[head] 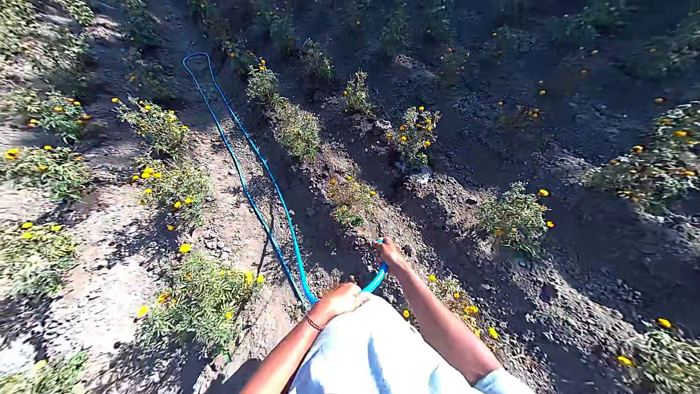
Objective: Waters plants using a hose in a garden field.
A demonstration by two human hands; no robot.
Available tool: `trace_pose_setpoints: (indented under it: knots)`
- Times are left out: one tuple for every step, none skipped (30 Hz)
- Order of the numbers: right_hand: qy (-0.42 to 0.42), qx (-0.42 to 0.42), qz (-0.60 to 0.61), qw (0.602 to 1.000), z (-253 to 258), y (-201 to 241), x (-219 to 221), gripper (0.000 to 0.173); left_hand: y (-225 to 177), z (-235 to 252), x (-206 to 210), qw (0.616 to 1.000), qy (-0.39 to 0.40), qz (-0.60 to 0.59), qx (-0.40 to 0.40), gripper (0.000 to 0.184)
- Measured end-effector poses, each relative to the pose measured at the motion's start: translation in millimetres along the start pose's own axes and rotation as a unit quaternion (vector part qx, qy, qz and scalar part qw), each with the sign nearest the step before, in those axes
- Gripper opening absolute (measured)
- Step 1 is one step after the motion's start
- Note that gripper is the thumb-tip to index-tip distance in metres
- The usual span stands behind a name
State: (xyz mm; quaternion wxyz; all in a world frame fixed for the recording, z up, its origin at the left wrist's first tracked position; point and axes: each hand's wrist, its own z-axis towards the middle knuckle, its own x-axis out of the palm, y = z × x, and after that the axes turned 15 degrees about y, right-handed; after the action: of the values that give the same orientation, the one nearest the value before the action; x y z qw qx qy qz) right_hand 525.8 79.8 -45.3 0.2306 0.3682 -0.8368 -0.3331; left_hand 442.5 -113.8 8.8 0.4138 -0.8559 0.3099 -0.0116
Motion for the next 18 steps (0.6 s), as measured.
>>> trace_pose_setpoints:
  knots:
    - [0.001,-0.003,-0.002,1.0,-7.9,-5.1,0.1,0.026,-2.1,-3.4,10.9,1.0,-0.007,-0.001,0.003,0.053]
    - [0.002,-0.007,-0.006,1.0,-16.6,-10.2,0.4,0.026,-3.9,-6.8,22.4,1.0,-0.015,-0.002,0.008,0.053]
    - [0.001,-0.013,-0.011,1.0,-26.1,-15.0,0.9,0.026,-5.5,-10.3,34.4,1.0,-0.022,-0.001,0.011,0.052]
    - [0.001,-0.02,-0.016,1.0,-36.7,-19.6,2.5,0.026,-7.5,-14.4,46.9,1.0,-0.028,-0.001,0.012,0.052]
    - [-0.001,-0.027,-0.021,0.999,-47.5,-24.4,4.8,0.026,-9.2,-18.7,59.7,0.999,-0.032,0.0,0.011,0.053]
    - [-0.003,-0.03,-0.029,0.999,-58.0,-30.3,6.8,0.027,-8.2,-21.4,74.4,0.999,-0.039,0.0,0.014,0.053]
    - [-0.008,-0.033,-0.042,0.999,-68.4,-36.6,8.0,0.028,-7.8,-23.7,89.1,0.999,-0.04,-0.004,0.015,0.054]
    - [-0.012,-0.036,-0.056,0.998,-79.1,-42.2,7.9,0.03,-8.9,-25.9,102.8,0.999,-0.041,-0.012,0.016,0.054]
    - [-0.016,-0.039,-0.07,0.997,-89.1,-46.9,7.3,0.031,-11.4,-28.6,115.2,0.999,-0.043,-0.021,0.017,0.054]
    - [-0.021,-0.04,-0.081,0.996,-98.9,-51.0,7.2,0.032,-14.9,-32.3,126.9,0.998,-0.048,-0.03,0.019,0.054]
    - [-0.024,-0.041,-0.089,0.995,-108.2,-55.4,7.0,0.034,-19.5,-36.8,138.4,0.998,-0.053,-0.038,0.023,0.054]
    - [-0.023,-0.039,-0.097,0.994,-117.5,-59.3,7.2,0.035,-23.9,-40.8,149.8,0.997,-0.063,-0.041,0.03,0.054]
    - [-0.025,-0.038,-0.104,0.994,-126.1,-63.1,7.8,0.036,-29.0,-45.2,160.5,0.996,-0.071,-0.043,0.036,0.054]
    - [-0.028,-0.033,-0.11,0.993,-134.5,-67.0,9.0,0.037,-35.0,-50.6,169.8,0.995,-0.073,-0.047,0.039,0.054]
    - [-0.028,-0.026,-0.116,0.992,-143.3,-70.4,9.7,0.037,-42.1,-56.8,178.0,0.995,-0.072,-0.056,0.041,0.053]
    - [-0.029,-0.024,-0.123,0.992,-150.5,-74.3,9.6,0.036,-47.8,-61.1,185.8,0.994,-0.069,-0.071,0.041,0.053]
    - [-0.028,-0.023,-0.128,0.991,-157.3,-77.7,9.1,0.035,-51.3,-62.8,194.1,0.993,-0.066,-0.088,0.04,0.053]
    - [-0.026,-0.024,-0.135,0.99,-164.3,-80.5,8.3,0.034,-52.8,-62.4,203.4,0.991,-0.066,-0.106,0.041,0.053]
